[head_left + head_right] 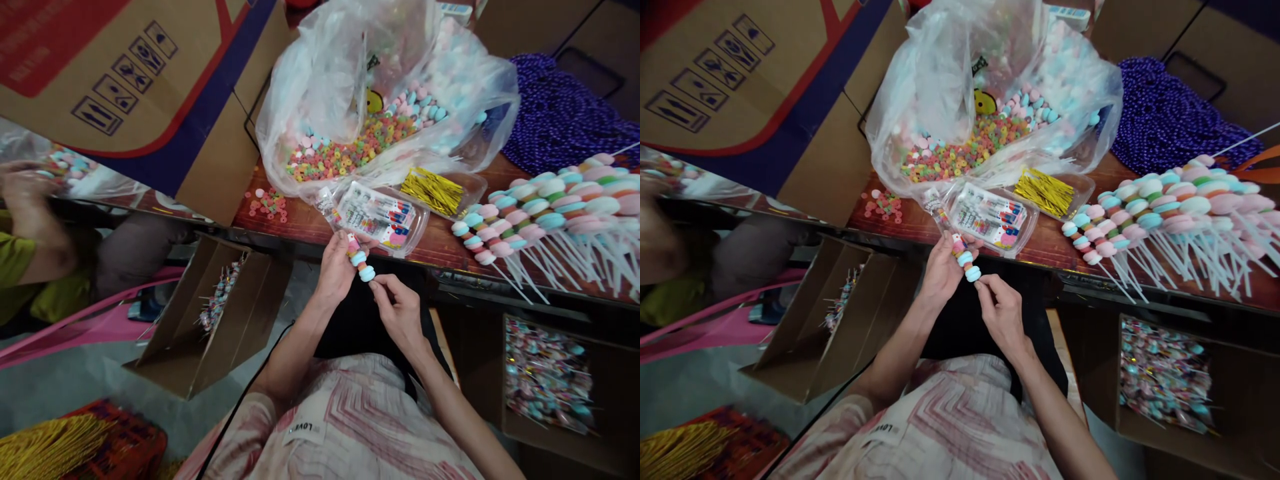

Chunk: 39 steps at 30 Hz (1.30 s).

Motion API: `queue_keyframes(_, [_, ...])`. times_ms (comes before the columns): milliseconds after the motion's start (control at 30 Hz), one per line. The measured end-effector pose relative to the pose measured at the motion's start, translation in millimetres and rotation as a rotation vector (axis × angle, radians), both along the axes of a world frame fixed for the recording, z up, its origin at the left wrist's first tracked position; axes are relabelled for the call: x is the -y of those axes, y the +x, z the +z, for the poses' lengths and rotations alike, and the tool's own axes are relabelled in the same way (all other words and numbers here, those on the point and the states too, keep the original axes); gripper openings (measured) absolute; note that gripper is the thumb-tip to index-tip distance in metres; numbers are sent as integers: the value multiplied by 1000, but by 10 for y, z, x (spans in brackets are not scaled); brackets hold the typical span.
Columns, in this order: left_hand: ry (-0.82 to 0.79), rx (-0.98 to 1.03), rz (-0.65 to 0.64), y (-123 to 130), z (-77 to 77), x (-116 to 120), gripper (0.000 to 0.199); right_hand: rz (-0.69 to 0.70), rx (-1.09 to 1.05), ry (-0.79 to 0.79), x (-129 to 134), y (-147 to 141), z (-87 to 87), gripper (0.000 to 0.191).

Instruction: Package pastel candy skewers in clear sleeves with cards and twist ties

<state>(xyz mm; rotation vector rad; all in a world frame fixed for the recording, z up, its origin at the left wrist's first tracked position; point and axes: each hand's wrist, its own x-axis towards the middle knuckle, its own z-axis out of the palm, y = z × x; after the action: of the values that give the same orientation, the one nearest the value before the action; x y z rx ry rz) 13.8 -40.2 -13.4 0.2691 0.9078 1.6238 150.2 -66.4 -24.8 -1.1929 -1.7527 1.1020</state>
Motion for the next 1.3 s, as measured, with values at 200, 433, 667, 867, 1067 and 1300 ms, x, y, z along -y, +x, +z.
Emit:
queue_keyframes(200, [-39,-37,-42,29,7,23,28,25,24,128,-19,-37,-3,17])
queue_keyframes(433, [-56,0,-78,91,-15,64,27,-9,65,252,-78,-77,-53,20])
queue_keyframes(667, [-29,46,-188,36,-35,62,32,-31,-239,-222,-75,-106,-61,19])
queue_keyframes(867, [32,47,-160,89,-77,94,33,-85,-152,-73,-59,-156,-93,19])
queue_keyframes(1067, [67,0,-176,65,-109,116,41,20,-331,-376,-88,-131,-9,35])
queue_keyframes(1300, [36,-24,-119,32,-72,143,35,45,-324,-316,-15,-122,52,49])
